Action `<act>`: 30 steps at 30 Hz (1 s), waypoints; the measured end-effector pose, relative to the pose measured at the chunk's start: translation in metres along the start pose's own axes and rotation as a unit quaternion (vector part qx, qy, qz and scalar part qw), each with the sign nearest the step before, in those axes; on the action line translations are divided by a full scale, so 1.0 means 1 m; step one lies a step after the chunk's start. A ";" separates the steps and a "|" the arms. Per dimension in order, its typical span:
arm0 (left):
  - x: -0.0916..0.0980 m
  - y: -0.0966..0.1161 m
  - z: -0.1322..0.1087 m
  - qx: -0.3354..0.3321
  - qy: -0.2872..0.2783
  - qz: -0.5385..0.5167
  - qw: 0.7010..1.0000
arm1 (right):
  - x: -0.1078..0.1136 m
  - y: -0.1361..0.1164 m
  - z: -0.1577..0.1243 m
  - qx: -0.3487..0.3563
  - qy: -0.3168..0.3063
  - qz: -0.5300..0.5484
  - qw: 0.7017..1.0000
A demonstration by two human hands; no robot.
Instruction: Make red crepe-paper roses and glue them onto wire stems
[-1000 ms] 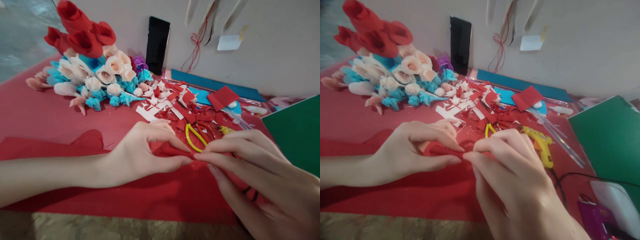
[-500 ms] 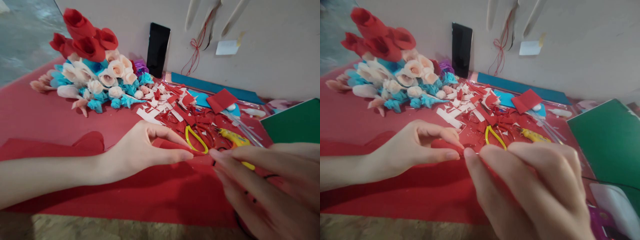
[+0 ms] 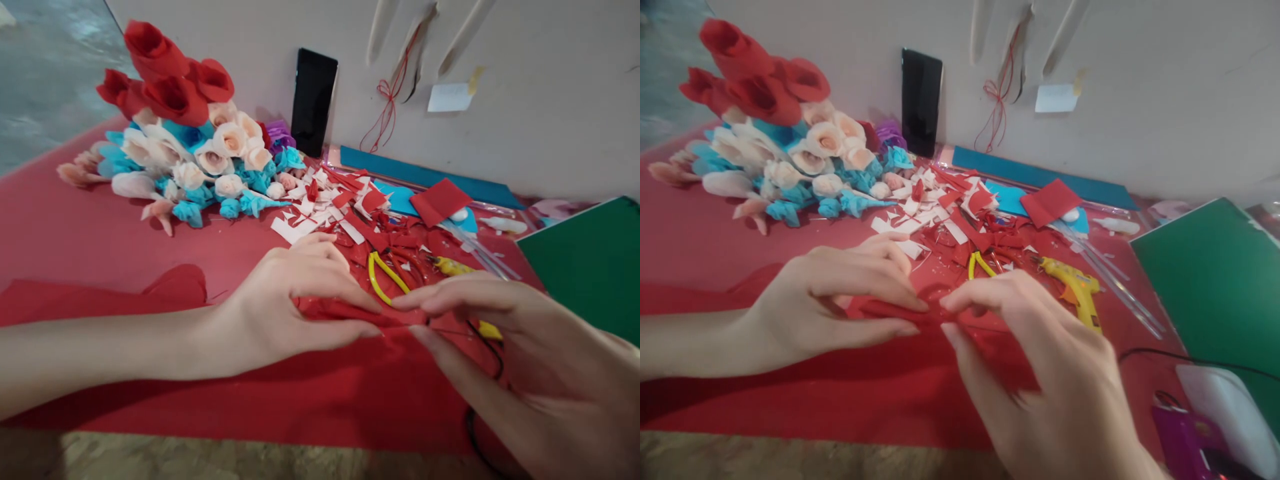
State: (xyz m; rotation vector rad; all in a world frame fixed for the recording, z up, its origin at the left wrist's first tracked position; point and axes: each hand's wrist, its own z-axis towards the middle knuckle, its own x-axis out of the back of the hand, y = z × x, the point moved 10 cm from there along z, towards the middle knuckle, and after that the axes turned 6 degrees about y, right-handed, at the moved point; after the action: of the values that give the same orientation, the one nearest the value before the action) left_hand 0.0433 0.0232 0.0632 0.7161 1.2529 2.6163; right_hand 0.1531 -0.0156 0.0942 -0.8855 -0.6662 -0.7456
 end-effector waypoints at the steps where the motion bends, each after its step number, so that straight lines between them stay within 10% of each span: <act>1: -0.001 0.002 0.000 -0.012 -0.008 0.012 1.000 | -0.002 0.003 0.001 -0.017 -0.005 0.010 1.000; 19: -0.007 -0.013 -0.002 0.067 -0.039 -0.047 0.996 | -0.053 0.031 0.001 -0.223 -0.110 0.345 0.905; 30: -0.001 -0.006 0.004 0.040 -0.018 -0.073 0.996 | -0.051 0.028 0.000 -0.239 -0.176 0.372 0.880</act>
State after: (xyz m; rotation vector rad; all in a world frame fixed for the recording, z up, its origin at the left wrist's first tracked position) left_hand 0.0455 0.0293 0.0601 0.6543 1.3530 2.4380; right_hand 0.1463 0.0112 0.0430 -1.6340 -0.3942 -0.0306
